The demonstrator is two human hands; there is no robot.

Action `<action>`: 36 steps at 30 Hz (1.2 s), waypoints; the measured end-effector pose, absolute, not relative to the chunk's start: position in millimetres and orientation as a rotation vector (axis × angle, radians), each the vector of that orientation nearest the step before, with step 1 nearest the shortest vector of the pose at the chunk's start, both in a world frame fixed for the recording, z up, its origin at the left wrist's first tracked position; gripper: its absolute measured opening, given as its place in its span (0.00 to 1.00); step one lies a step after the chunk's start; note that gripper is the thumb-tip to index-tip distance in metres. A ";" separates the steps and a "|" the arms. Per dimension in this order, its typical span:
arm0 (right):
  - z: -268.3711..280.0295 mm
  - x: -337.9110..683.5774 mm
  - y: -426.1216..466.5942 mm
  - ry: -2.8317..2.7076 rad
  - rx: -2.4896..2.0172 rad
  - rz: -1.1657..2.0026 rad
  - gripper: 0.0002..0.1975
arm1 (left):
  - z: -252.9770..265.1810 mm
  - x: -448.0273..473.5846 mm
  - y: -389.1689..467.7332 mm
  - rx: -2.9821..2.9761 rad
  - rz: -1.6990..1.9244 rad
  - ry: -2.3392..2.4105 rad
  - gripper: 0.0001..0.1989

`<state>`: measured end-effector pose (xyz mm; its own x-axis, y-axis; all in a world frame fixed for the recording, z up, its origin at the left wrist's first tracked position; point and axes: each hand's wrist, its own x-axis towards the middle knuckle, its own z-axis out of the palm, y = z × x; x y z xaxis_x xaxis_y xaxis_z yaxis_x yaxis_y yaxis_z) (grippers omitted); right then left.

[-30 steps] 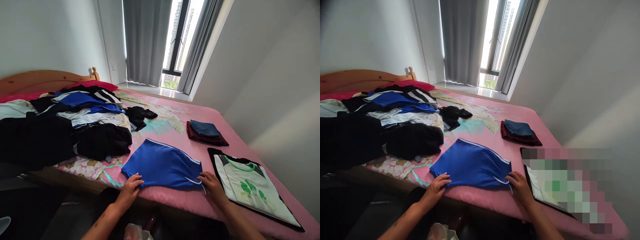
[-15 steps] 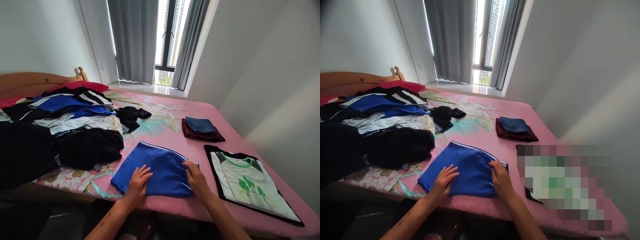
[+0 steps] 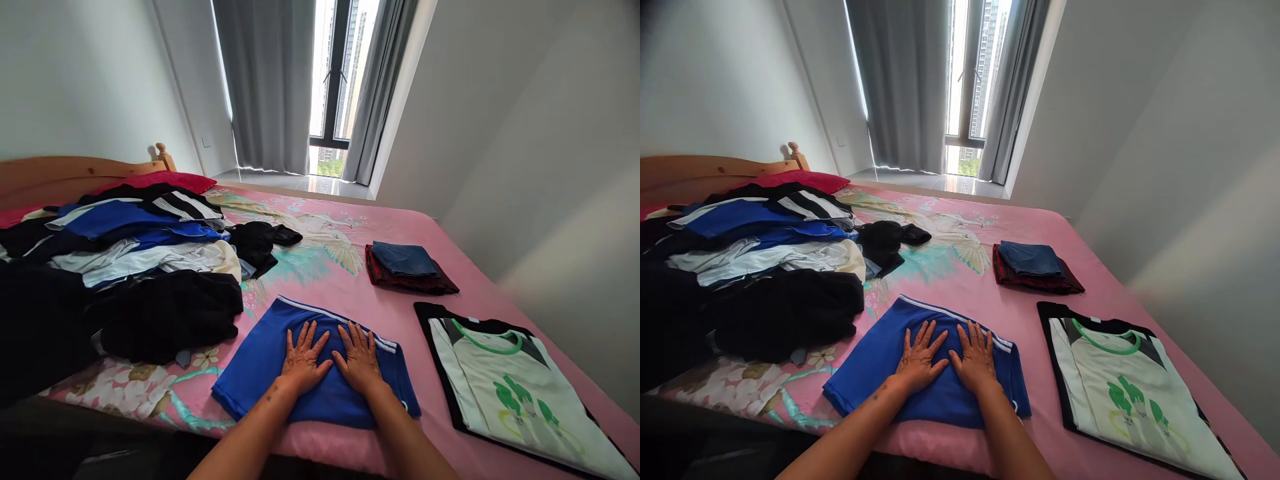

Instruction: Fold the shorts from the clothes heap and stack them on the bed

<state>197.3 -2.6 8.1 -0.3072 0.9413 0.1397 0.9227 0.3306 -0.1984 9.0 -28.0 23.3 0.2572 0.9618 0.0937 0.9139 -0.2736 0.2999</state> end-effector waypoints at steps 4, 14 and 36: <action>9.5 196.7 -5.3 -2.350 -1.678 0.091 0.32 | 28.4 9.1 -30.4 2.344 0.387 1.753 0.32; 31.0 204.9 -25.1 -2.041 -1.632 0.048 0.32 | 31.5 6.5 -37.6 2.384 0.479 1.767 0.29; 45.9 313.6 -33.8 -1.003 -1.784 1.466 0.20 | 21.5 6.1 -35.3 2.401 0.691 1.766 0.25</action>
